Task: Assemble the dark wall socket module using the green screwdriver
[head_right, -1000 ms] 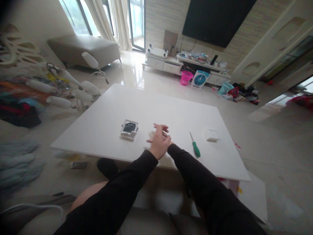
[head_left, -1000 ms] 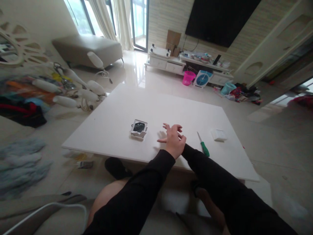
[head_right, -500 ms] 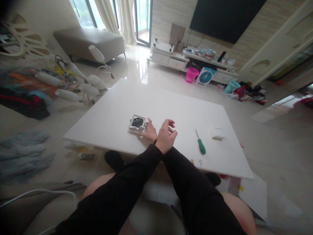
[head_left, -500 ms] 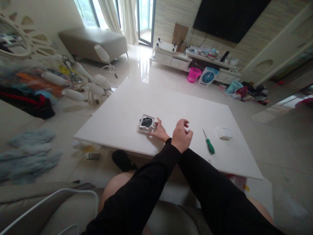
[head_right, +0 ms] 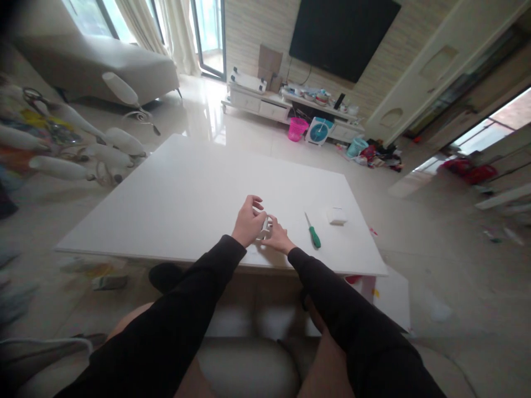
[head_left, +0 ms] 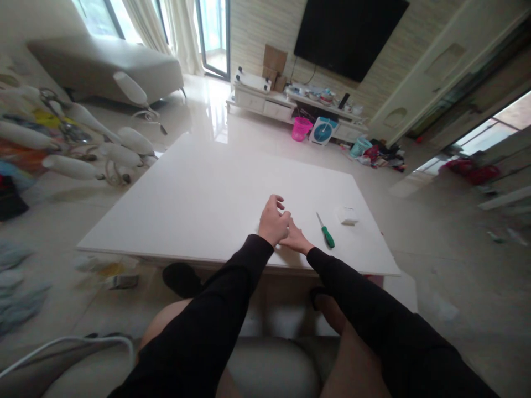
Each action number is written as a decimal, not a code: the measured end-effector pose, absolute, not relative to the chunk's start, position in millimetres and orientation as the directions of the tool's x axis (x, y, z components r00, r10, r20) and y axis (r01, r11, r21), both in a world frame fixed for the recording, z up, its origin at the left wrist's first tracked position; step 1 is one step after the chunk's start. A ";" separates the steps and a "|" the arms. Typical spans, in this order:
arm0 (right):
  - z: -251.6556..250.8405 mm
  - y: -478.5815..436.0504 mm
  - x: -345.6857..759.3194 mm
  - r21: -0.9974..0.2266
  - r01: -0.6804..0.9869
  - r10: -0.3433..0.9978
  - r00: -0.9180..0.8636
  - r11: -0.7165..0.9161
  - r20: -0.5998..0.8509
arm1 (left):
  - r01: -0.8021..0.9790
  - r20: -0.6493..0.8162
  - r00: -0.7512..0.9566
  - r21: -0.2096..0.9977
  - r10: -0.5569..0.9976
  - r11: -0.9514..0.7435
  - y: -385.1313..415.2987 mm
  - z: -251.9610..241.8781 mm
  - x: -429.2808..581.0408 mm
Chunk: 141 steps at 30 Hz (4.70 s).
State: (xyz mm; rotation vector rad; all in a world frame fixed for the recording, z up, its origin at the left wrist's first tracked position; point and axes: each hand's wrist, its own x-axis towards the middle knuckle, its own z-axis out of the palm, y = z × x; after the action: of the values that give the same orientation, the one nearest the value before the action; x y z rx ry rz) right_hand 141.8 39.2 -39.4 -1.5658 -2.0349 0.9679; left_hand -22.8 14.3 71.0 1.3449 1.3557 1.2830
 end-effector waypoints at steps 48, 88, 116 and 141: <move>4.2 23.6 153.4 -0.824 0.567 0.998 -0.035 -0.017 -0.044 | 0.693 -0.034 0.091 0.720 0.995 -0.039 31.3 23.0 -28.2; 7.2 29.4 154.5 -0.978 0.189 0.977 0.176 0.087 0.121 | 0.476 0.173 -0.072 0.871 0.982 -0.118 29.9 36.5 -26.4; 21.9 25.8 151.1 -0.986 -0.154 0.992 0.090 -0.069 -0.084 | -0.414 -0.116 0.247 0.885 0.962 0.213 19.7 43.5 -13.2; 9.6 22.4 142.6 -0.971 -0.157 0.982 -0.092 -0.179 -0.166 | -0.347 -0.166 0.134 0.916 0.977 0.203 23.1 40.6 -4.6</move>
State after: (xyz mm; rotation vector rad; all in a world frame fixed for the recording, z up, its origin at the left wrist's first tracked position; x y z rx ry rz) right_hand 142.6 22.4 9.6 -1.1705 -1.0536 1.4687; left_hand -4.6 23.1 40.6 0.8526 0.9517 1.1509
